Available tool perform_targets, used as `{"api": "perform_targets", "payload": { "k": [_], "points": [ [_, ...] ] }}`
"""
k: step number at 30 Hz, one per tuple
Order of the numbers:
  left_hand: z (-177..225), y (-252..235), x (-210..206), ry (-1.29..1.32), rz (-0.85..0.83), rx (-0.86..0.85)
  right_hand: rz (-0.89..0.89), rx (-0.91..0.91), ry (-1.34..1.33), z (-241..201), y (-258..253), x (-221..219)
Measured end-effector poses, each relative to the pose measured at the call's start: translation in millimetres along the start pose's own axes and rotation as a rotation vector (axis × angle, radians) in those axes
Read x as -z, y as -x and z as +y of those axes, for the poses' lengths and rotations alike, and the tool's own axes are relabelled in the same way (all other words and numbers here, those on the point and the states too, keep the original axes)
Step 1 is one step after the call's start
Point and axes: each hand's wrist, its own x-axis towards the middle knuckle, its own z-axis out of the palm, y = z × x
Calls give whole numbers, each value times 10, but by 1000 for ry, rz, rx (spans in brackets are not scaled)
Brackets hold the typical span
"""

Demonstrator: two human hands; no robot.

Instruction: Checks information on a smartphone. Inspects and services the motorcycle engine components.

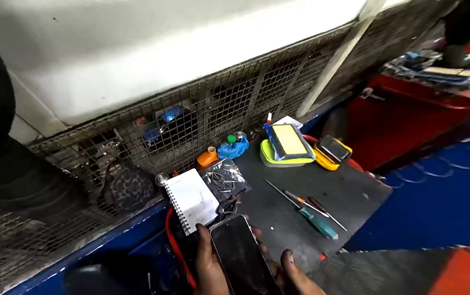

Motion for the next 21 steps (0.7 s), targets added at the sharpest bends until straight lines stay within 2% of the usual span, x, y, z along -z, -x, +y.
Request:
{"api": "perform_targets", "payload": {
  "k": [4, 11, 16, 21],
  "points": [
    [41, 28, -13, 2, -16, 9, 38, 62, 86, 19, 60, -22],
    [118, 71, 3, -121, -105, 23, -154, 130, 119, -57, 36, -139],
    [161, 107, 31, -198, -52, 5, -168, 134, 129, -7, 32, -201],
    [162, 134, 43, -146, -82, 35, -158, 123, 144, 40, 40, -211]
  ]
}}
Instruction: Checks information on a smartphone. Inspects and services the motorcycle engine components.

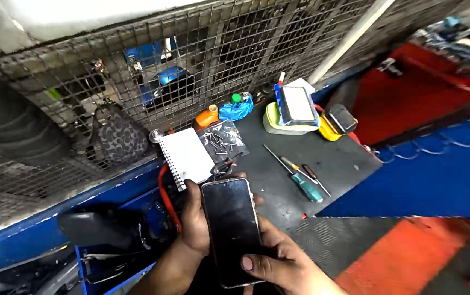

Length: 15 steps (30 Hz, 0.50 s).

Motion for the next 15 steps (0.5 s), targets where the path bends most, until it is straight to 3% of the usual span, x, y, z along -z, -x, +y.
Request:
{"api": "perform_targets", "payload": {
  "k": [15],
  "points": [
    [21, 86, 48, -25, 89, -27, -4, 2, 39, 51, -40, -32]
  ]
}}
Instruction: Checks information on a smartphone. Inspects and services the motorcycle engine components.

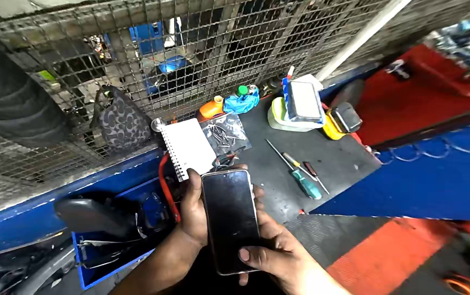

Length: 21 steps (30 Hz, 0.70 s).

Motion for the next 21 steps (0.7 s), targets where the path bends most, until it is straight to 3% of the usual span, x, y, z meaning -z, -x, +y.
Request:
{"api": "perform_targets", "payload": {
  "k": [4, 11, 21],
  "points": [
    [-5, -32, -17, 122, -118, 26, 8, -9, 5, 9, 11, -1],
    [-1, -11, 22, 74, -42, 6, 22, -36, -12, 15, 15, -3],
    [41, -37, -48, 117, -104, 17, 43, -67, 53, -15, 6, -29]
  ]
}}
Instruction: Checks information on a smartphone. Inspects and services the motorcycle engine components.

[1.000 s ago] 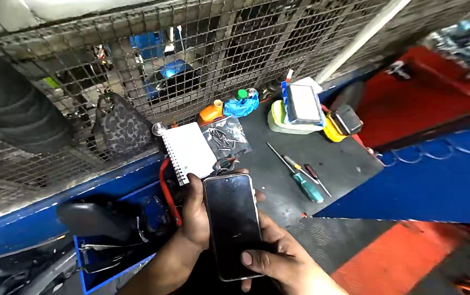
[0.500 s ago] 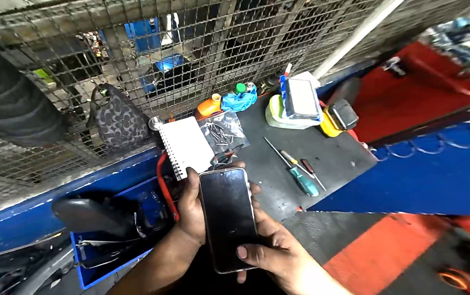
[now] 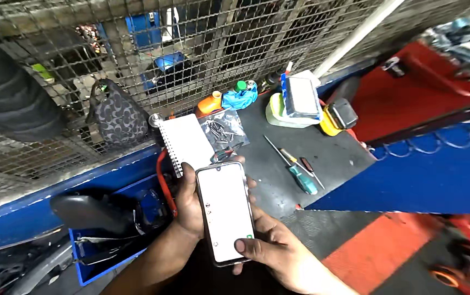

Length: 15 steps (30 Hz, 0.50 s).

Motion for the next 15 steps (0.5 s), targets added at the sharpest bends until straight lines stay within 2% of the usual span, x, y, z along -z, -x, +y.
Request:
{"api": "perform_targets", "payload": {
  "k": [8, 15],
  "points": [
    [2, 41, 78, -137, 81, -73, -20, 24, 25, 15, -12, 4],
    [10, 27, 72, -137, 60, -52, -30, 35, 15, 42, -8, 22]
  ]
}}
